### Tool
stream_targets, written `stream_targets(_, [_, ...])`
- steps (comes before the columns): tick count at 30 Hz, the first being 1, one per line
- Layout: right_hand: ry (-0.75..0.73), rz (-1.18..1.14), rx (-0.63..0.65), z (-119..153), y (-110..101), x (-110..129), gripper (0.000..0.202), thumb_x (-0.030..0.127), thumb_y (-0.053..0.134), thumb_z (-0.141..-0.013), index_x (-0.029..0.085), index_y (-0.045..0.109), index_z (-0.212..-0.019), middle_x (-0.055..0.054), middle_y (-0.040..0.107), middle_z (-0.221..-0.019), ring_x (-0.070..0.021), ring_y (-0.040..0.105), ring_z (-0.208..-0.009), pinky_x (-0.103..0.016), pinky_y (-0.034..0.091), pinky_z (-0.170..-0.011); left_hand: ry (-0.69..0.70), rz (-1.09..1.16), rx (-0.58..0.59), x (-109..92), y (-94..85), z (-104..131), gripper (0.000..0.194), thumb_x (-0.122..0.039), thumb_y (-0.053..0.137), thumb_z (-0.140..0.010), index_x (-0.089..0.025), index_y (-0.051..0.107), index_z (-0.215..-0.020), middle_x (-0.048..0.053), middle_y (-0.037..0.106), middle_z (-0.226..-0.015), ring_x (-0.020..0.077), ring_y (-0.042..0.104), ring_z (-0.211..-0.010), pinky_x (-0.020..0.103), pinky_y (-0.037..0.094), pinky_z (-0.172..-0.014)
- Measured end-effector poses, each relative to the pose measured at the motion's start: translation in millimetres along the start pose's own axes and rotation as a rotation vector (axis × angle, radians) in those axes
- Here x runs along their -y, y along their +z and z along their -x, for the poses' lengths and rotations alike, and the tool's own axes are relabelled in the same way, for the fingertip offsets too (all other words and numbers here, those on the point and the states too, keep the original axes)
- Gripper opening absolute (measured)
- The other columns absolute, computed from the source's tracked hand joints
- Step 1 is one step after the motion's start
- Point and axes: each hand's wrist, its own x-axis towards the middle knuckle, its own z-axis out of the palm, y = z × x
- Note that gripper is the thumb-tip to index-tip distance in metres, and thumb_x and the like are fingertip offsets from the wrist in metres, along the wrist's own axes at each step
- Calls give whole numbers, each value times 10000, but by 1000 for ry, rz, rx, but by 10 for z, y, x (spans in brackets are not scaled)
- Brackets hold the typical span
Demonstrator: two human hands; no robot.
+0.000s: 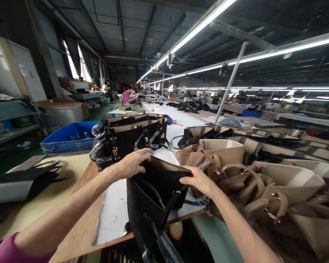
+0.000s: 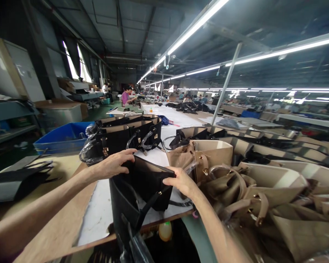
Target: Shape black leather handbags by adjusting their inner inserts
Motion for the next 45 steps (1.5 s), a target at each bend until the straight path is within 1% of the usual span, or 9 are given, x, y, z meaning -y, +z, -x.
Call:
stream_targets(4, [-31, 79, -67, 65, 60, 36, 339, 176, 579, -668, 167, 602, -1006, 23, 607, -788, -134, 523, -715, -234, 402, -667, 71, 161, 35, 57, 5, -92, 97, -222, 559, -712, -179, 614, -779, 20, 451, -1286, 198, 479, -1097, 259, 353, -935])
stream_targets(7, [-41, 219, -243, 87, 106, 28, 410, 223, 600, -670, 191, 563, -1077, -2, 622, -918, -172, 548, -829, -274, 417, -753, 47, 245, -10, 73, 18, -121, 150, -252, 517, -744, -161, 593, -652, 15, 528, -1192, 175, 534, -996, 229, 382, -871])
stream_targets(10, [-104, 423, -411, 76, 180, 11, 359, 281, 596, -699, 216, 566, -1051, -13, 607, -971, -183, 545, -868, -292, 416, -776, -18, 265, -108, 96, 49, -122, 163, -236, 519, -726, -151, 550, -590, 11, 574, -1088, 152, 559, -884, 221, 401, -797])
stream_targets(17, [-214, 693, -502, -37, 341, -10, 250, 298, 542, -764, 231, 578, -1002, -31, 584, -935, -173, 550, -778, -283, 425, -692, -90, 176, -245, 206, 150, -123, 168, -190, 528, -688, -149, 507, -527, -2, 597, -901, 132, 544, -759, 235, 399, -736])
stream_targets(21, [-229, 693, -507, -95, 368, -8, 232, 316, 526, -785, 222, 590, -987, -31, 591, -914, -177, 553, -790, -275, 417, -692, -128, 170, -284, 234, 185, -124, 162, -181, 523, -687, -150, 502, -530, -10, 595, -862, 123, 542, -735, 235, 399, -729])
stream_targets(25, [-246, 618, -482, -145, 349, 23, 166, 318, 530, -785, 203, 619, -864, -13, 577, -786, -165, 542, -744, -260, 393, -671, -133, 178, -303, 236, 197, -125, 154, -181, 524, -687, -150, 514, -536, -11, 599, -841, 122, 544, -737, 233, 399, -733])
stream_targets(29, [-248, 518, -441, -208, 277, 46, 128, 285, 528, -772, 194, 616, -754, 14, 546, -711, -143, 518, -697, -243, 366, -644, -159, 193, -309, 225, 185, -115, 152, -194, 527, -683, -151, 542, -539, -7, 603, -838, 124, 547, -729, 233, 406, -723])
stream_targets(36, [-177, 465, -343, -282, 126, 43, 144, 281, 520, -755, 180, 610, -707, 27, 548, -695, -143, 507, -700, -246, 355, -672, -136, 276, -289, 227, 167, -91, 136, -202, 546, -684, -149, 582, -564, -13, 610, -824, 128, 554, -744, 231, 403, -751])
stream_targets(45, [-194, 498, -425, -273, 187, -27, 231, 304, 478, -799, 207, 637, -937, -18, 585, -834, -170, 542, -791, -275, 390, -728, -141, 310, -307, 228, 176, -83, 143, -208, 512, -724, -159, 613, -636, -9, 632, -849, 135, 563, -764, 229, 409, -774])
